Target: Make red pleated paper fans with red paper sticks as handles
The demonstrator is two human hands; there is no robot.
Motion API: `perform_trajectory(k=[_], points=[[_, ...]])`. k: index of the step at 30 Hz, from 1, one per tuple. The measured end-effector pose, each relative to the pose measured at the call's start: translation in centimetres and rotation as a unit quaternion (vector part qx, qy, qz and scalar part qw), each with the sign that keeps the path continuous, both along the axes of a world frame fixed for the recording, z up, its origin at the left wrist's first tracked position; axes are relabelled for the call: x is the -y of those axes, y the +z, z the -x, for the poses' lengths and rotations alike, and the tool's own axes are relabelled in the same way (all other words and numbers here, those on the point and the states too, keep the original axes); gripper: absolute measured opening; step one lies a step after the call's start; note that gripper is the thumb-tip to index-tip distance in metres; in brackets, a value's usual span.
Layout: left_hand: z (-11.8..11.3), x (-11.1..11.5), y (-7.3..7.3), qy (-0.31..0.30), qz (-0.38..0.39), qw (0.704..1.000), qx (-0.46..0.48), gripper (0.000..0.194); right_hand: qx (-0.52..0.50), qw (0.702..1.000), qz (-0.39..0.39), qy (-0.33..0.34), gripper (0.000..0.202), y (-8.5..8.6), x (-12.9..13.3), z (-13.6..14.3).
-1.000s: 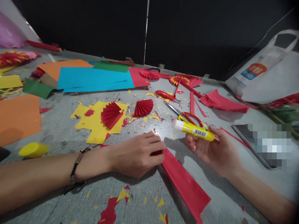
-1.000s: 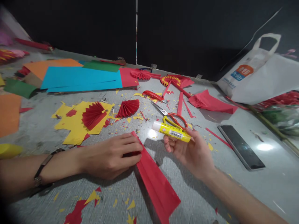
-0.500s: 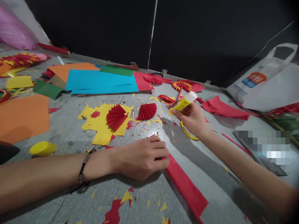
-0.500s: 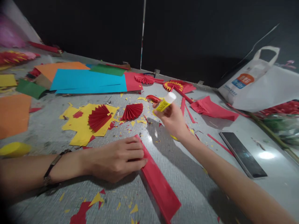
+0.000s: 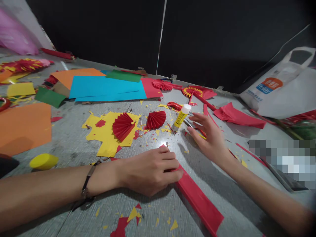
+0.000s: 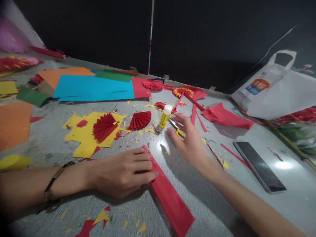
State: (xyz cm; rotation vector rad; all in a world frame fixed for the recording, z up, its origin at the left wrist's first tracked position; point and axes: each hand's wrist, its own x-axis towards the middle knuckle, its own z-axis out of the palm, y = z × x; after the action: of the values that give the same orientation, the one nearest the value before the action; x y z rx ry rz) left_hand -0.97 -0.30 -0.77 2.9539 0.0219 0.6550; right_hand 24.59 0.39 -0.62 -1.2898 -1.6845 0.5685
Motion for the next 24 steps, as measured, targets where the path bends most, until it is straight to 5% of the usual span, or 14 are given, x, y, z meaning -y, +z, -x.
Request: perform_trajectory(k=[2,5,9,16,24], points=[[0.0,0.1,0.2,0.007,0.008,1.000,-0.002,0.016,0.144,0.988,-0.054,0.021,0.021,1.4,4.3,0.0],[0.0,0.1,0.4,0.008,0.019,1.000,0.007,0.017,0.278,0.936,-0.168,0.138,0.010,2.9,9.9,0.5],[0.0,-0.1,0.3,-0.002,0.025,0.999,0.022,0.021,0.405,0.870,-0.227,0.164,0.034,3.3,12.4,0.9],[0.1,-0.3,0.1,0.001,0.010,1.000,0.008,0.028,0.311,0.927,-0.146,0.148,0.035,2.0,11.1,0.0],[-0.2,-0.3,0.1,0.000,0.015,1.000,0.003,0.030,0.305,0.931,-0.083,0.181,0.031,0.8,11.1,-0.2]])
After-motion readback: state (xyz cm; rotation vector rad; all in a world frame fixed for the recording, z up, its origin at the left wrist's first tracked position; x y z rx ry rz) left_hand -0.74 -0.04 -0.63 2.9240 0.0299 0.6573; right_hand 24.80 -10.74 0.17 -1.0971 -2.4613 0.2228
